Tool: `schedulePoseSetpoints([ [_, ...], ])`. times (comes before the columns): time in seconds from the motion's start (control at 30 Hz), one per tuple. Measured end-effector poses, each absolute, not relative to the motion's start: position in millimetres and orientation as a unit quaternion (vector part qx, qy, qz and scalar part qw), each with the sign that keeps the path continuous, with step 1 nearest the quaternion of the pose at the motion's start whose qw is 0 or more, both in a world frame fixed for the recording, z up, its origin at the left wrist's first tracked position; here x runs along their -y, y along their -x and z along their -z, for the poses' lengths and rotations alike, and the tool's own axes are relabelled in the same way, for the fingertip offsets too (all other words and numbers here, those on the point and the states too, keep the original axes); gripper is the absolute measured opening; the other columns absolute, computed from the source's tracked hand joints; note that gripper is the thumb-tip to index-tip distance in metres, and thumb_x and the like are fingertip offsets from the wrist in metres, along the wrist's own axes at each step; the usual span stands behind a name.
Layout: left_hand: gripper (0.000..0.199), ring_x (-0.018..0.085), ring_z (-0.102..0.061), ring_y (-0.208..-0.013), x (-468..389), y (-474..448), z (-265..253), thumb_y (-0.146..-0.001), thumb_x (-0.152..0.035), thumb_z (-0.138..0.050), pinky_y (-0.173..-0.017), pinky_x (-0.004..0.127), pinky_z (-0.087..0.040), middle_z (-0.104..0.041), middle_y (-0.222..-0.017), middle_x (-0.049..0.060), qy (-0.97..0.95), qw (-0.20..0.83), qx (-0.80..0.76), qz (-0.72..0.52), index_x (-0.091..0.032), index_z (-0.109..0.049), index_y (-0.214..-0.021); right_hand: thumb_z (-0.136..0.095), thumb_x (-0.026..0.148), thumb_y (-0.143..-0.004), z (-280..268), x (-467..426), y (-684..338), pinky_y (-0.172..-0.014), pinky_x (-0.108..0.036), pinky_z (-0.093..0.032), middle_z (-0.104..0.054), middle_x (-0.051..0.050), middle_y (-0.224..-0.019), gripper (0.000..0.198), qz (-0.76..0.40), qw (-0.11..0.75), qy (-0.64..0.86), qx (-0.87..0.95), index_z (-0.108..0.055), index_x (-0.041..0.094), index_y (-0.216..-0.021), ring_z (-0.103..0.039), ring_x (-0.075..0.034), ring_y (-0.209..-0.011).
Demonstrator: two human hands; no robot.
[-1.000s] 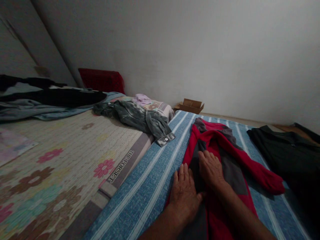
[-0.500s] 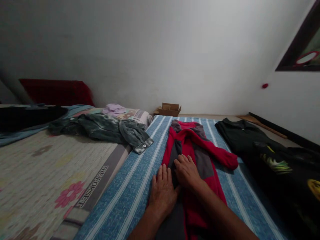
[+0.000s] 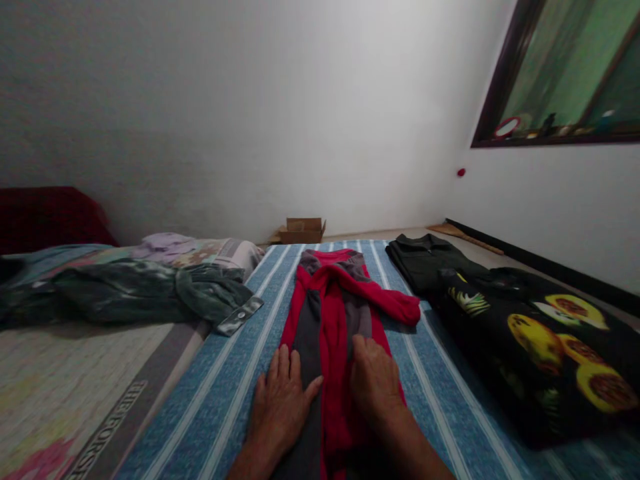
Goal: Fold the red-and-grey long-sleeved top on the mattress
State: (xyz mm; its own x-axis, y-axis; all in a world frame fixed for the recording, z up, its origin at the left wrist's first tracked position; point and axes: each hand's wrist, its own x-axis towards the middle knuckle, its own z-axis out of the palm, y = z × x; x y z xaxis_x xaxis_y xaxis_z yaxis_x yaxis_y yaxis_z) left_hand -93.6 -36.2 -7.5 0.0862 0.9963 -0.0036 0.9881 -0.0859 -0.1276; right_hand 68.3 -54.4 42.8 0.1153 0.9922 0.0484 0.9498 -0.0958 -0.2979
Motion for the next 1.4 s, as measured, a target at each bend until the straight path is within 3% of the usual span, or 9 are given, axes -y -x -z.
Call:
schedulePoseSetpoints([
  [0.3,0.064,0.030,-0.020,-0.139,37.5,92.5,-2.3,-0.091,-0.046,-0.035,-0.106,0.045,-0.030,-0.020,-0.150,0.018,0.736,0.065,0.668,-0.093,-0.006,-0.033,-0.142,-0.042,0.010,-0.088,-56.3,56.3,-33.1,-0.084,-0.038,-0.049,-0.062,-0.012,-0.107,0.029,-0.123,0.132,0.664,0.725,-0.062,0.015,-0.109,-0.058,-0.027,-0.102],
  [0.63,0.073,0.032,-0.020,-0.139,39.1,92.9,4.3,-0.089,-0.058,-0.031,-0.106,0.048,-0.028,-0.022,-0.150,0.020,0.738,0.050,0.672,-0.036,-0.007,-0.037,-0.140,-0.037,0.007,-0.086,-52.5,63.7,-58.2,-0.073,-0.032,-0.048,-0.061,-0.012,-0.107,0.031,-0.104,0.112,0.680,0.717,-0.061,0.018,-0.103,-0.061,-0.024,-0.098],
  [0.8,0.073,0.031,-0.015,-0.140,44.3,92.1,4.0,-0.089,-0.057,-0.032,-0.108,0.049,-0.025,-0.018,-0.151,0.019,0.737,0.018,0.676,-0.019,-0.006,-0.035,-0.141,-0.031,0.003,-0.085,-53.9,72.2,-86.8,-0.064,-0.031,-0.042,-0.062,-0.011,-0.105,0.037,-0.117,0.045,0.700,0.703,-0.060,0.018,-0.103,-0.065,-0.024,-0.088],
  [0.9,0.072,0.031,-0.014,-0.140,47.3,90.9,5.3,-0.089,-0.057,-0.033,-0.109,0.050,-0.024,-0.017,-0.151,0.018,0.736,0.006,0.677,-0.008,-0.007,-0.034,-0.142,-0.033,0.009,-0.088,-58.7,78.9,-98.3,-0.061,-0.031,-0.039,-0.062,-0.010,-0.102,0.032,-0.112,0.015,0.708,0.697,-0.059,0.019,-0.103,-0.064,-0.024,-0.087],
  [1.03,0.070,0.030,-0.014,-0.141,50.5,89.8,7.5,-0.089,-0.055,-0.035,-0.109,0.051,-0.024,-0.017,-0.152,0.017,0.734,0.004,0.679,0.007,-0.009,-0.034,-0.142,-0.037,0.023,-0.091,-65.8,75.0,-93.2,-0.059,-0.030,-0.037,-0.061,-0.008,-0.100,0.022,-0.068,0.059,0.693,0.716,-0.059,0.022,-0.098,-0.062,-0.024,-0.087],
  [1.13,0.070,0.030,-0.014,-0.141,52.8,90.1,6.9,-0.090,-0.055,-0.035,-0.110,0.051,-0.023,-0.017,-0.152,0.016,0.736,-0.001,0.676,0.012,-0.009,-0.033,-0.142,-0.041,0.022,-0.089,-66.0,54.2,-75.7,-0.068,-0.029,-0.041,-0.062,-0.007,-0.098,0.020,-0.062,0.105,0.595,0.794,-0.060,0.022,-0.097,-0.060,-0.021,-0.091],
  [1.23,0.071,0.030,-0.015,-0.140,54.4,91.3,5.2,-0.090,-0.055,-0.034,-0.110,0.051,-0.024,-0.019,-0.151,0.017,0.740,-0.011,0.672,0.014,-0.008,-0.032,-0.143,-0.044,0.020,-0.088,-60.5,23.8,-56.2,-0.085,-0.027,-0.041,-0.061,-0.007,-0.109,0.021,-0.081,0.122,0.455,0.879,-0.061,0.020,-0.101,-0.056,-0.019,-0.103],
  [1.4,0.070,0.030,-0.016,-0.140,52.2,93.4,12.5,-0.090,-0.056,-0.032,-0.109,0.052,-0.024,-0.019,-0.152,0.016,0.740,-0.010,0.673,0.018,-0.009,-0.034,-0.142,-0.042,0.029,-0.092,-31.9,-15.9,-43.3,-0.099,-0.039,-0.037,-0.051,-0.011,-0.131,0.034,-0.090,0.070,0.377,0.919,-0.055,0.019,-0.121,-0.045,-0.022,-0.123],
])
